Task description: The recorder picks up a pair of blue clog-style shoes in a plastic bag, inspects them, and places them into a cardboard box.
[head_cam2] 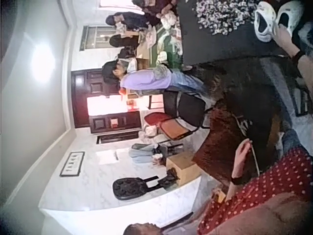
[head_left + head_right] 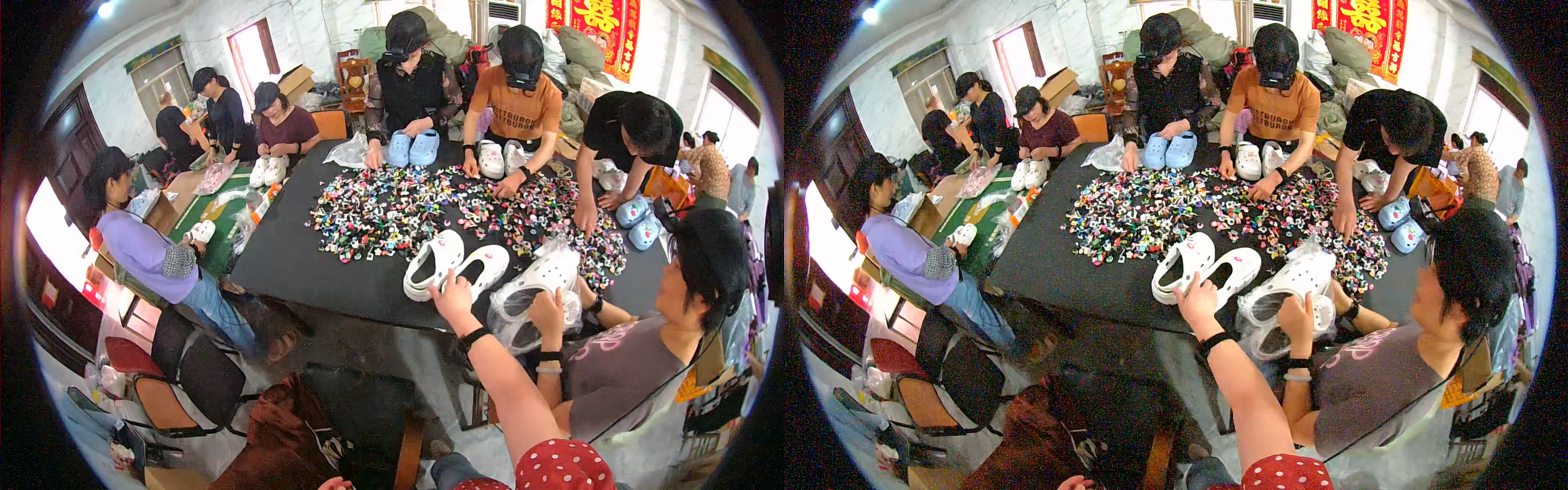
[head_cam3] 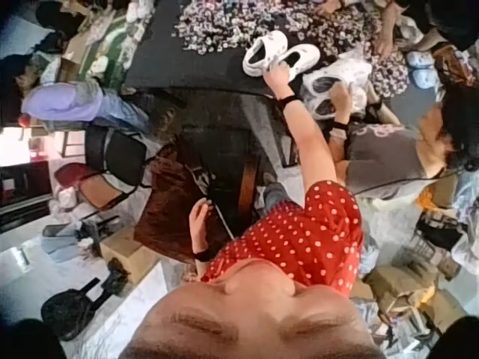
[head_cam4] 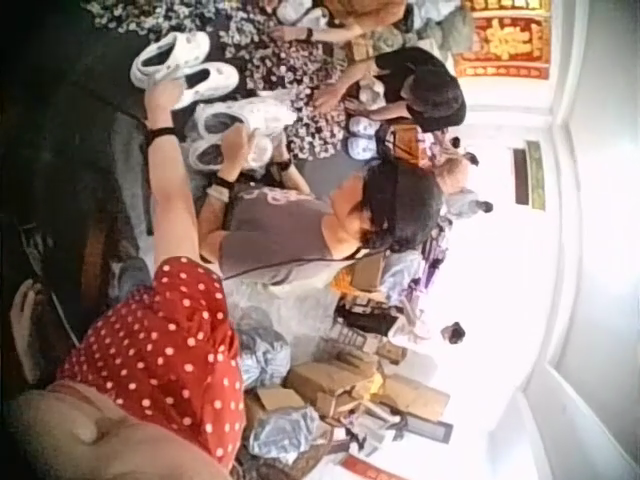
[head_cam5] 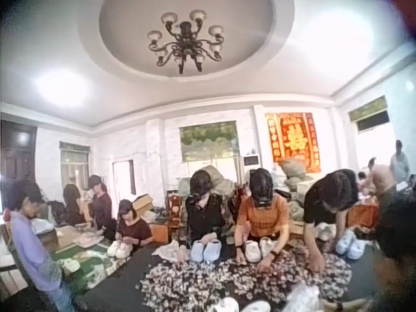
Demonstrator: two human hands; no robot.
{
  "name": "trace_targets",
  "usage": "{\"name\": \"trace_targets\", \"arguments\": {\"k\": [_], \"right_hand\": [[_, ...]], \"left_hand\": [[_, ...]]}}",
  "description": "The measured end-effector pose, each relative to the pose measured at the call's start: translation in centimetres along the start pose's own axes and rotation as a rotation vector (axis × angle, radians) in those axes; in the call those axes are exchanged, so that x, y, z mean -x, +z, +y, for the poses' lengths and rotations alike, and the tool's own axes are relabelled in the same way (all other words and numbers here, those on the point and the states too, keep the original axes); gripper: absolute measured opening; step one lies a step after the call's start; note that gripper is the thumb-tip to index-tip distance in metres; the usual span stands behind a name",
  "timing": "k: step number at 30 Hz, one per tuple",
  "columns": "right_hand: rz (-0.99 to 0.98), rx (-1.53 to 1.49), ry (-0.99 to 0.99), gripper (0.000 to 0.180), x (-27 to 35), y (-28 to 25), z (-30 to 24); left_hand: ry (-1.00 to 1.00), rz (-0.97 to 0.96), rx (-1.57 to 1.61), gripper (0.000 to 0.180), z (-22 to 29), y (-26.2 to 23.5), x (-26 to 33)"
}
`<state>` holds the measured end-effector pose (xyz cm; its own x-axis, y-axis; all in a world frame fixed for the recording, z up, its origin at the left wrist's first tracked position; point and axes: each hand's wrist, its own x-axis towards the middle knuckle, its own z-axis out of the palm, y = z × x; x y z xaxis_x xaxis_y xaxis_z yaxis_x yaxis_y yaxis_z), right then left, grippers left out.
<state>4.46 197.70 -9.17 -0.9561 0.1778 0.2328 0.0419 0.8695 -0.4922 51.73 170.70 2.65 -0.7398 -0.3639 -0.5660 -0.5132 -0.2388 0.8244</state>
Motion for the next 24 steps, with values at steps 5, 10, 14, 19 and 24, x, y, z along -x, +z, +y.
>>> {"name": "trace_targets", "arguments": {"k": [5,10,14,19,24], "right_hand": [[-0.103,0.262,0.209,0.077,-4.9,1.8,1.3],[-0.174,0.146,0.282,0.072,-5.6,3.7,-0.7],[0.168,0.209,0.177,0.063,-5.1,6.4,1.5],[0.285,0.051,0.024,0.054,-2.7,5.8,1.7],[0.404,-0.135,-0.197,0.05,0.7,5.0,-0.4]], "left_hand": [[-0.024,0.039,0.02,0.03,1.3,2.0,-0.8],[-0.088,0.102,0.069,0.031,0.9,1.8,-1.3],[-0.075,0.063,0.023,0.033,1.2,2.5,-2.3],[-0.065,0.062,0.044,0.032,1.3,2.8,-2.6],[-0.102,0.085,0.055,0.032,2.2,3.1,-1.8]]}}
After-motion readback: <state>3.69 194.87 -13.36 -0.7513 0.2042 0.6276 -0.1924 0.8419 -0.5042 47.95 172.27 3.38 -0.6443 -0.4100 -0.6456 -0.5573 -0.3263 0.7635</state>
